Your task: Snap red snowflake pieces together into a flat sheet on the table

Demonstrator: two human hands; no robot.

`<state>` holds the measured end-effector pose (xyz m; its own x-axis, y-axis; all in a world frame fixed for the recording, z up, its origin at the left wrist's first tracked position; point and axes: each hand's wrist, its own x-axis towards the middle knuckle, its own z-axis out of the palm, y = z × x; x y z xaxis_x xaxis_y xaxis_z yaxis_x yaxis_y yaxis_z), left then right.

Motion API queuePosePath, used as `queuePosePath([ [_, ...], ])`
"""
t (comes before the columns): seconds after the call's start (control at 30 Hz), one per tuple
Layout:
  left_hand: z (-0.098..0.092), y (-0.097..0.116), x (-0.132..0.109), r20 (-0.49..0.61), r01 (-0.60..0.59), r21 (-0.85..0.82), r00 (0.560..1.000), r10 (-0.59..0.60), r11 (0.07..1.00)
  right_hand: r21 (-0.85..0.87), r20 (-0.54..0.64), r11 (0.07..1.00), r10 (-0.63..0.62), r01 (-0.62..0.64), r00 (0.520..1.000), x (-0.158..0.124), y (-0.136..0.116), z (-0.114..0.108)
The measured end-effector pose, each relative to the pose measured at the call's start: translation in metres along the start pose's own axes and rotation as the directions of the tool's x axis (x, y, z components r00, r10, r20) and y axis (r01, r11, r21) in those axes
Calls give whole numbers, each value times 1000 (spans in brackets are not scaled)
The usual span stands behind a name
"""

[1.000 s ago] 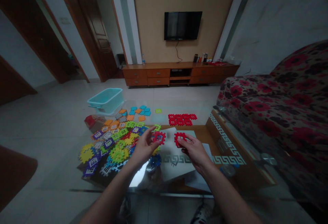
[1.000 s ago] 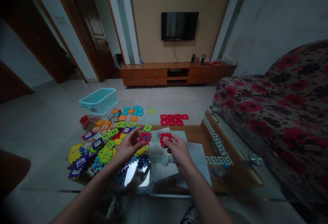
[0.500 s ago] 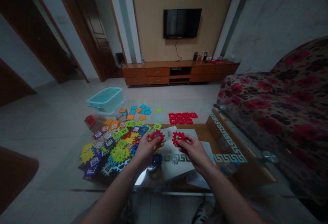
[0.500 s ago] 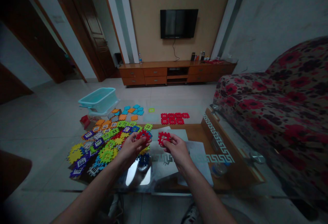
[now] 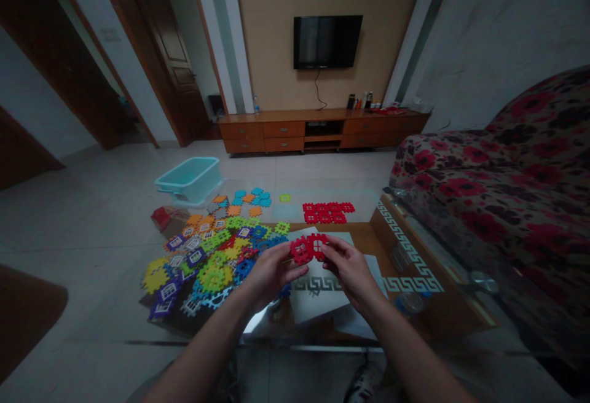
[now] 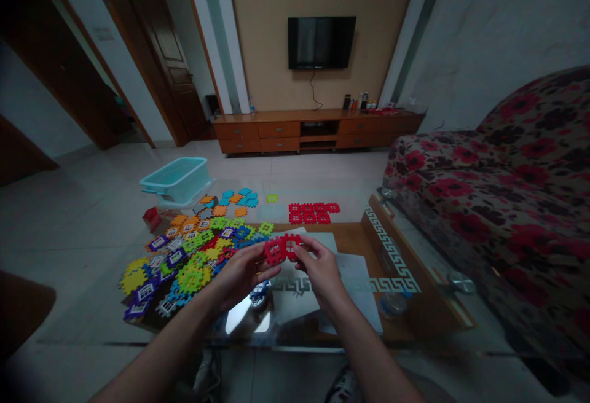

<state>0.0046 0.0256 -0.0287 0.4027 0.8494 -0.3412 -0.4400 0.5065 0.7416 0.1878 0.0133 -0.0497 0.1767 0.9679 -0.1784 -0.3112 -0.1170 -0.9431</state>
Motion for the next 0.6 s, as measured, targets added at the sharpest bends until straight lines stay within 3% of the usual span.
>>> queuePosePath([
  [0.3, -2, 0, -4, 203, -60, 25, 978, 53, 998, -99, 47, 994, 46, -41, 998, 1, 2, -4],
  [0.6, -1, -4, -2, 148, -90, 38, 985, 83, 995, -176, 122, 984, 37, -15, 992, -6, 1, 2],
])
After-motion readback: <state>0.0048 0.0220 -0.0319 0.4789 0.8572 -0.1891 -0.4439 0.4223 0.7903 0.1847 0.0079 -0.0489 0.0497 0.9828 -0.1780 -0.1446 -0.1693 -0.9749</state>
